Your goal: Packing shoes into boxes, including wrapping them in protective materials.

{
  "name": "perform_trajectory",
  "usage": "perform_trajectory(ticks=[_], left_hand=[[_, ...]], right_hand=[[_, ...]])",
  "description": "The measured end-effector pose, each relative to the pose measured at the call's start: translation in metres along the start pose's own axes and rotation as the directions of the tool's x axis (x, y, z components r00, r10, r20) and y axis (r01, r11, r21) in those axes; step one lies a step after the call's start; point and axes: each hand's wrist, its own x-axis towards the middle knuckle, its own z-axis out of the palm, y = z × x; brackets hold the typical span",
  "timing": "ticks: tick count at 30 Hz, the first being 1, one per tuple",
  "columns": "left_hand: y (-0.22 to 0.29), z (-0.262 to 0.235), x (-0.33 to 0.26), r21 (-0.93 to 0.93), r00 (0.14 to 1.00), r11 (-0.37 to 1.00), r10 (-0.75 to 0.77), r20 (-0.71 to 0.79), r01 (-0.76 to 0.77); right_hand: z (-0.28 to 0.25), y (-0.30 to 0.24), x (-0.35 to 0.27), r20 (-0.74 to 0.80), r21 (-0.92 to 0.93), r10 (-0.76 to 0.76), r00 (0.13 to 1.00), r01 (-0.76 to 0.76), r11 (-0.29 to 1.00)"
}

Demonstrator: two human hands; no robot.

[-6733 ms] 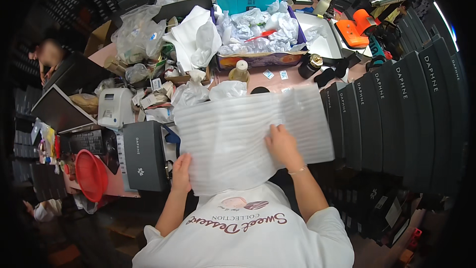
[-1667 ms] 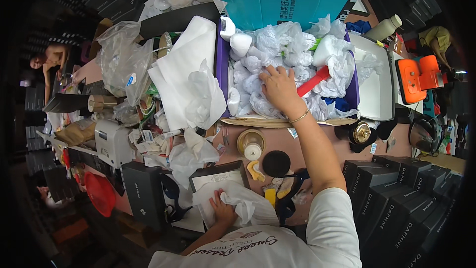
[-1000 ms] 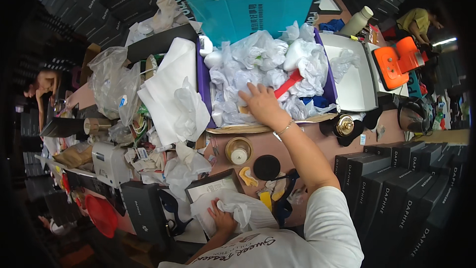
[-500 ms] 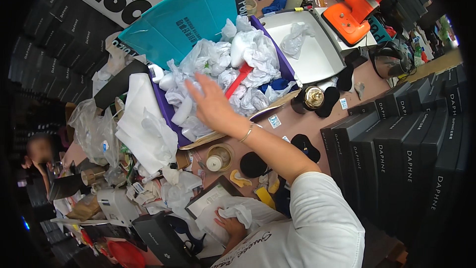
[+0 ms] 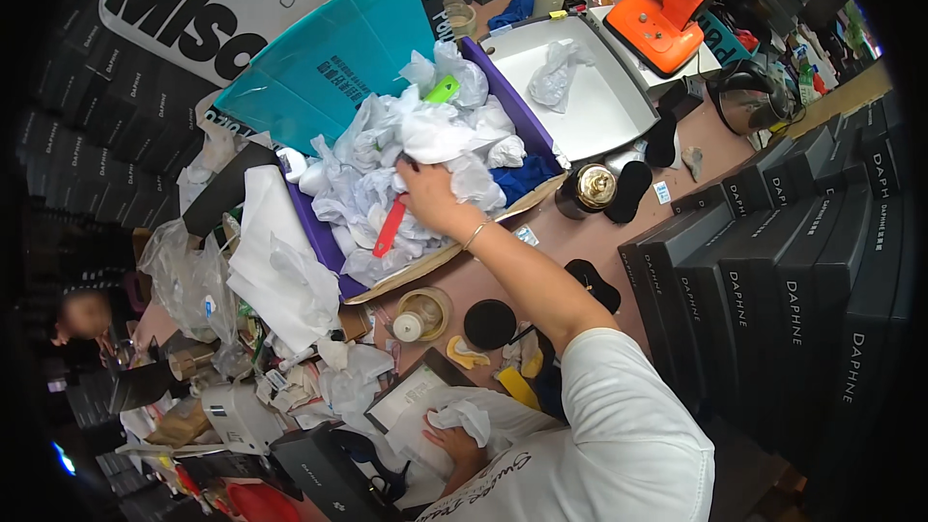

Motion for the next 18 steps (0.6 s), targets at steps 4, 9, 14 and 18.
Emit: perform_trajectory(ticks=[4,9,14,18], left_hand=[[0.000,-0.001,0.001,0.034,1.000,0.999,-0.022,0.018,0.022],[0.000,0.000,0.001,0.076,0.999,0.997,-0.010,0.031,0.007],[-0.015,0.019,0.005,0.184,0.997,0.982,0.056,-0.044,-0.047],[-0.011,0.023,0.000,0.151,1.000,0.988,-0.004,-0.023,0.007]], right_hand=[[0.053,-0.003,-0.002,-0.095,-0.132,-0.183,0.979,0.169,0.977],[0.033,-0.015,-0.007,-0.042,-0.157,-0.190,0.981,0.181,0.971],[-0.020,-0.028,-0.012,-0.039,0.185,-0.031,0.999,0.038,0.982],[-0.088,-0.034,-0.015,-0.129,0.126,-0.183,0.975,0.200,0.972]])
